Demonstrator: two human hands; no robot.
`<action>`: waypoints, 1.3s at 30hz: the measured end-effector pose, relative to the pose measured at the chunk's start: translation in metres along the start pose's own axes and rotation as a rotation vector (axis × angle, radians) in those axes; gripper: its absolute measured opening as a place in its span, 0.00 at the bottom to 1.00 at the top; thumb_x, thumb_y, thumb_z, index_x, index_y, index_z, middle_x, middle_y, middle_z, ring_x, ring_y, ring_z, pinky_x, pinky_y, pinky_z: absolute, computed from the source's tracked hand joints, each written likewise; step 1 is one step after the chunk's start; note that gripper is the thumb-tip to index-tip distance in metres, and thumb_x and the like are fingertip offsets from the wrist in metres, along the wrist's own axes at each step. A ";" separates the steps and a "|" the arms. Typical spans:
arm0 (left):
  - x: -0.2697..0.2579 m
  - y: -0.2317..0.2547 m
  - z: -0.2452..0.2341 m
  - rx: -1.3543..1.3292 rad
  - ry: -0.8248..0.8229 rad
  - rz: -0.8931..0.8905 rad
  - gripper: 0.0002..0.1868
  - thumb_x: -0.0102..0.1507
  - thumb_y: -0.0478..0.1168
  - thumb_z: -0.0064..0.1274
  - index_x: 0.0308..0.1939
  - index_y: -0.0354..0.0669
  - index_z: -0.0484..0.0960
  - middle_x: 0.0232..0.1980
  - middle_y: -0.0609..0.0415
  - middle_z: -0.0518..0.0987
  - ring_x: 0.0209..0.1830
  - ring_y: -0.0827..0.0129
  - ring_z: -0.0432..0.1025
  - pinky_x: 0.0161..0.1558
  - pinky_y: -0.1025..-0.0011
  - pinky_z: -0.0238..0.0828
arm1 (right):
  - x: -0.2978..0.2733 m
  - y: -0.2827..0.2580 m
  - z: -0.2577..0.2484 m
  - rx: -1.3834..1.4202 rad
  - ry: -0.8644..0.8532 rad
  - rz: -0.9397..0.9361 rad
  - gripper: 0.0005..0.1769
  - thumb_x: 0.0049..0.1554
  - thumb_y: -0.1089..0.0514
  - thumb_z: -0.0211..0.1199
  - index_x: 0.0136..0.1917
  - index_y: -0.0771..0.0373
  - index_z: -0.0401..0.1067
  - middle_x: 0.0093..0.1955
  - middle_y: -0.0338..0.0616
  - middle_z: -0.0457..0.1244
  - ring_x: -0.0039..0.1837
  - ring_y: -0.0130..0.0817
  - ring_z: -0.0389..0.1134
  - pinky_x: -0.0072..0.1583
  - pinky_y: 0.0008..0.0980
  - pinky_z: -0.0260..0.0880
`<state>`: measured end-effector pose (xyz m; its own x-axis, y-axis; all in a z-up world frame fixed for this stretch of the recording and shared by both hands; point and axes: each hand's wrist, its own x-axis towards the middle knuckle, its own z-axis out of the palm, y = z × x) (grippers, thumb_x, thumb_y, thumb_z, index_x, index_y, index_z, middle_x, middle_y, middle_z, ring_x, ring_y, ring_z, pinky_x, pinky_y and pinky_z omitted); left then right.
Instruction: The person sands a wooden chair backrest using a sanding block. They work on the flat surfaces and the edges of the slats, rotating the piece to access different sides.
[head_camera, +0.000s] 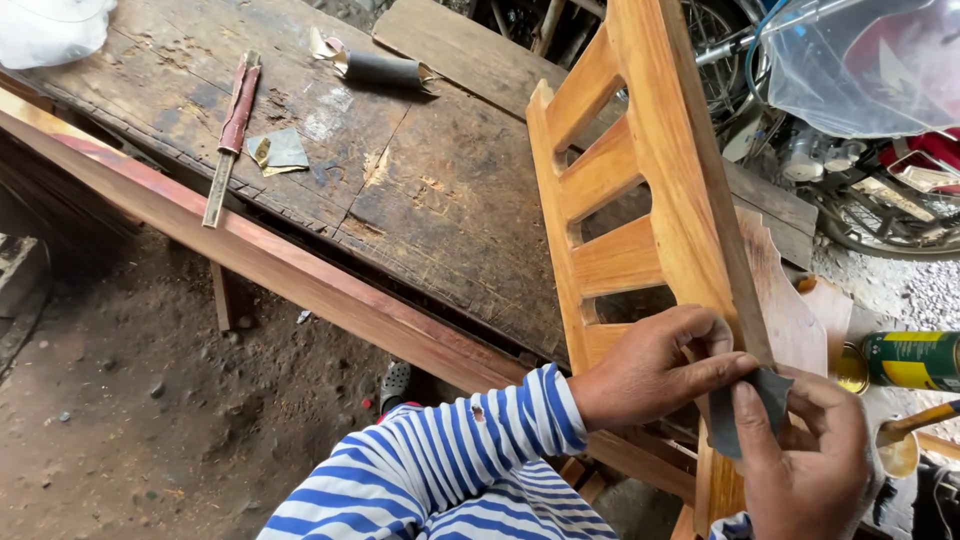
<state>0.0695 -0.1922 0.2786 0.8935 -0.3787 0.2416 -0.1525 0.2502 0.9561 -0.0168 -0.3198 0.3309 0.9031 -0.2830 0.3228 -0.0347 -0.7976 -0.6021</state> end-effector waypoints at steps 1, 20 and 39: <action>0.000 -0.001 -0.001 -0.056 -0.007 -0.060 0.15 0.65 0.56 0.49 0.32 0.53 0.70 0.32 0.63 0.71 0.32 0.76 0.64 0.37 0.73 0.63 | -0.002 0.006 0.003 0.049 0.018 -0.044 0.12 0.66 0.67 0.68 0.55 0.76 0.68 0.60 0.61 0.67 0.57 0.43 0.70 0.54 0.35 0.73; -0.027 -0.018 -0.016 -0.858 -0.256 -0.188 0.26 0.55 0.45 0.70 0.52 0.50 0.72 0.44 0.65 0.77 0.41 0.85 0.73 0.45 0.85 0.74 | -0.005 0.011 0.003 0.072 0.003 -0.194 0.09 0.64 0.68 0.66 0.44 0.75 0.69 0.56 0.66 0.64 0.60 0.52 0.68 0.65 0.44 0.68; -0.044 -0.026 -0.041 -0.713 -0.283 -0.505 0.12 0.56 0.49 0.67 0.32 0.49 0.82 0.34 0.61 0.82 0.33 0.76 0.76 0.38 0.80 0.73 | -0.007 -0.001 0.005 -0.061 -0.022 -0.211 0.06 0.65 0.75 0.69 0.51 0.79 0.71 0.60 0.65 0.61 0.63 0.53 0.65 0.62 0.44 0.72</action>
<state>0.0514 -0.1454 0.2358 0.6320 -0.7730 -0.0557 0.6088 0.4507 0.6529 -0.0206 -0.3148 0.3256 0.9022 -0.0957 0.4206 0.1304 -0.8689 -0.4775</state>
